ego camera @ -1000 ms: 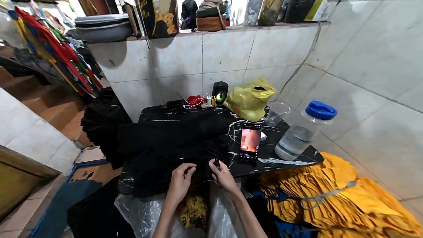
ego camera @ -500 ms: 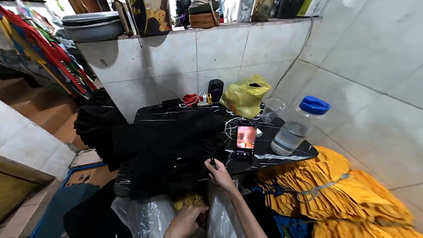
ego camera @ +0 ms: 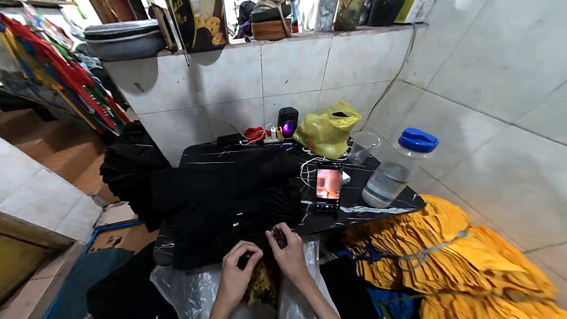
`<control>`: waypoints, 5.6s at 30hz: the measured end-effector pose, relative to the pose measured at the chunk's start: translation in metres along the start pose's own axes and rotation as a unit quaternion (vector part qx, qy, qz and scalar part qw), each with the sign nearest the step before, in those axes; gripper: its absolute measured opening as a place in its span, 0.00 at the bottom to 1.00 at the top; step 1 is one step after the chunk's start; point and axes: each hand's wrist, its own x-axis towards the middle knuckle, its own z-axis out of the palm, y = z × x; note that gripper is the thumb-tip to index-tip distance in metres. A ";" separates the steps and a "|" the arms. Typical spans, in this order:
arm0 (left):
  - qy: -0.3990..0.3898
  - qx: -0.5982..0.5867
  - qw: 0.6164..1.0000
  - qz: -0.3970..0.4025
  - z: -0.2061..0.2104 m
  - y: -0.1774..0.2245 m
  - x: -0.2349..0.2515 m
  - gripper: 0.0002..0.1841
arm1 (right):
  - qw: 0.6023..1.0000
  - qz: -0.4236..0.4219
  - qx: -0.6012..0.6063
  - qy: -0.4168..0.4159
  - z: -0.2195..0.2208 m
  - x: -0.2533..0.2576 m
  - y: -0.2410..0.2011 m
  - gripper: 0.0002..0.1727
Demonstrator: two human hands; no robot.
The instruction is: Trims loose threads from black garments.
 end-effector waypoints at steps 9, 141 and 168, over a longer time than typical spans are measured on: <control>0.001 -0.007 0.999 -0.041 0.011 -0.003 0.001 0.07 | 0.910 0.107 0.323 -0.237 -0.006 -0.021 -0.009 0.12; 0.293 0.005 0.939 -0.179 -0.038 -0.019 -0.006 0.28 | 0.904 -0.090 0.019 -0.417 0.064 0.057 -0.031 0.20; 0.289 -0.137 0.941 -0.109 -0.041 -0.049 0.008 0.08 | 0.936 -0.022 0.132 -0.326 0.095 0.052 -0.022 0.25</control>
